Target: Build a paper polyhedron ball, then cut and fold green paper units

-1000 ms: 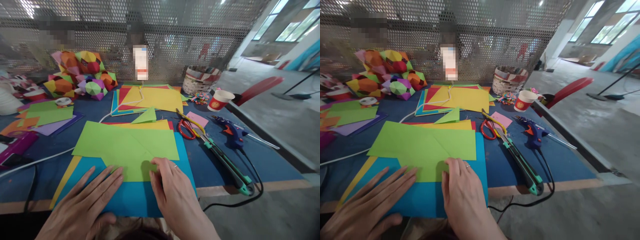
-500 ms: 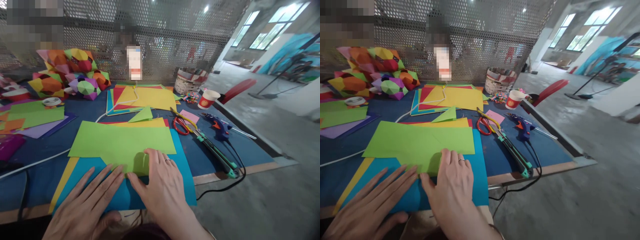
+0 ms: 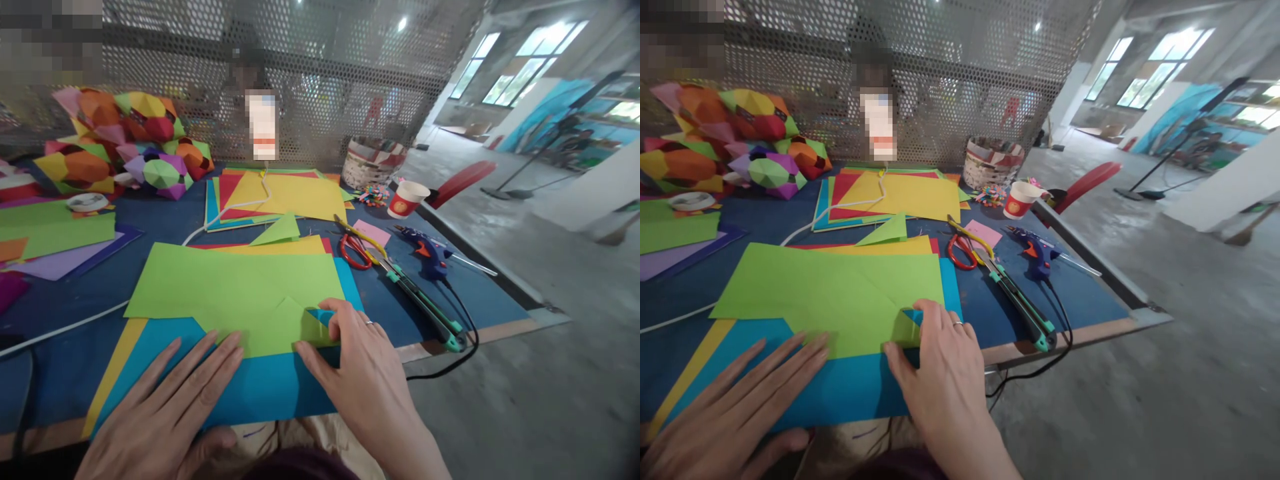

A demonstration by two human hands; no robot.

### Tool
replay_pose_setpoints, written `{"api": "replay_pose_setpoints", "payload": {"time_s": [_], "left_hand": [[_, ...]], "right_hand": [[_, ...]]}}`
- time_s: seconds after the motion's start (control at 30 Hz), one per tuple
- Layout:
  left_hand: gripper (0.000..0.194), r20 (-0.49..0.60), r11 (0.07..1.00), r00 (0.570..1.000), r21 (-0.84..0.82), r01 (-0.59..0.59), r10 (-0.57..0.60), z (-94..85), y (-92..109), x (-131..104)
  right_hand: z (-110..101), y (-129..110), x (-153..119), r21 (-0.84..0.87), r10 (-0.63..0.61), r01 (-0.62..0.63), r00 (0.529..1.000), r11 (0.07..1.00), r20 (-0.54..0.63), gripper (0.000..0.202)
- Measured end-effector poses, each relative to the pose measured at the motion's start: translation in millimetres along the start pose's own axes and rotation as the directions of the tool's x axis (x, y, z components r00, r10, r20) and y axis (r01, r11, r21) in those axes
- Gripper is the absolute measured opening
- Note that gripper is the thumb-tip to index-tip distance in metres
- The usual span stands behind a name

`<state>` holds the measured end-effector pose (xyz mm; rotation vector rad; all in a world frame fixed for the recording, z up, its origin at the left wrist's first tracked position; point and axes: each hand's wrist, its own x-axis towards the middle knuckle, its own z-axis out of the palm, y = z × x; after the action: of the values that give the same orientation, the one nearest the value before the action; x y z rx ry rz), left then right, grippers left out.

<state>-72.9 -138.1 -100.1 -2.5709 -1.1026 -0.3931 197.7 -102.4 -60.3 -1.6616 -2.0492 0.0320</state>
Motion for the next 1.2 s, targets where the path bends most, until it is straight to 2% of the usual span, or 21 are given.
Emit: {"api": "replay_pose_setpoints", "payload": {"time_s": [0.33,0.67,0.8,0.9,1.0,1.07,1.2], "left_hand": [[0.085,0.022,0.999,1.000,-0.040,0.022,-0.022,0.2,-2.2,-1.3],[0.084,0.042,1.000,0.999,-0.001,0.014,-0.014,-1.1,-2.5,-0.6],[0.080,0.034,1.000,0.999,-0.001,0.028,-0.028,-4.0,-0.5,2.0],[0.075,0.020,1.000,1.000,0.018,0.020,-0.021,-8.9,0.5,5.4],[0.071,0.014,0.999,1.000,0.040,0.006,-0.006,-14.1,0.4,8.9],[0.071,0.024,0.999,1.000,0.051,0.004,-0.005,-17.5,0.2,10.8],[0.072,0.017,0.996,1.000,0.091,-0.011,0.009,-25.9,6.5,19.4]], "right_hand": [[-15.5,30.1,-7.9,-0.018,0.024,-0.025,1.000,1.000,-0.005,0.026],[-14.9,45.0,-16.0,0.068,0.045,-0.044,0.999,0.997,-0.015,0.019],[-17.4,37.8,-14.3,0.124,-0.044,0.057,0.993,0.991,-0.106,0.021],[-17.1,25.0,-15.5,0.223,-0.200,0.234,0.965,0.946,-0.168,0.038],[-11.0,15.7,-18.9,0.314,-0.355,0.367,0.930,0.876,-0.097,0.051],[-4.6,15.3,-20.9,0.341,-0.396,0.386,0.917,0.857,-0.041,0.052],[6.7,23.9,-24.2,0.367,-0.443,0.430,0.895,0.825,-0.051,0.051]]}}
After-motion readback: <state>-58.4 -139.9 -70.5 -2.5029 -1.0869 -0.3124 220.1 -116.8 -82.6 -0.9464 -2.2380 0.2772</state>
